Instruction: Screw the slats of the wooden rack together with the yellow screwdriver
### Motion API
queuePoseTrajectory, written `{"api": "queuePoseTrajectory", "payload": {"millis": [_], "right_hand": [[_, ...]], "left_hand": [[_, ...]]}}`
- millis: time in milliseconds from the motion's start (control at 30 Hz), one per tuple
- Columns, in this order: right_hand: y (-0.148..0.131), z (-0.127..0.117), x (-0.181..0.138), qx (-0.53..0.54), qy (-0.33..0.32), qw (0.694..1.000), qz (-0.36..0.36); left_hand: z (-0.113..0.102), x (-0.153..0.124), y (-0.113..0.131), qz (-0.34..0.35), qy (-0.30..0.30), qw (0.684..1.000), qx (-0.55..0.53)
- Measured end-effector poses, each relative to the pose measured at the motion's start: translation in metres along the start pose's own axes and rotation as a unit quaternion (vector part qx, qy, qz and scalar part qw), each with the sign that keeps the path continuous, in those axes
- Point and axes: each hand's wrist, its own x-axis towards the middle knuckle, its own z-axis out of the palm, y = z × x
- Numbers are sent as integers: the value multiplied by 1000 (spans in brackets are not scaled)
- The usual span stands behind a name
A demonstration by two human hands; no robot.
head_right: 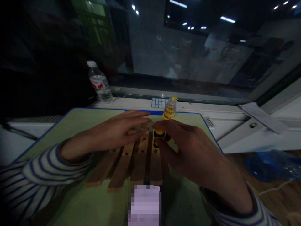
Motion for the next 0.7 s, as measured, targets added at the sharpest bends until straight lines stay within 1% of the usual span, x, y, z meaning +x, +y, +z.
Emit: {"api": "queuePoseTrajectory", "payload": {"millis": [100, 233, 467, 700], "right_hand": [[1, 0, 0, 2, 3, 1000, -1], [2, 0, 0, -7, 4, 1000, 15], [3, 0, 1, -12, 2, 1000, 25], [5, 1, 2, -20, 1, 999, 31]], "left_hand": [[2, -1, -1, -7, -47, 999, 8], [4, -2, -2, -18, -74, 997, 14], [4, -1, -1, -20, -82, 996, 23], [4, -1, 0, -14, -73, 997, 33]]}}
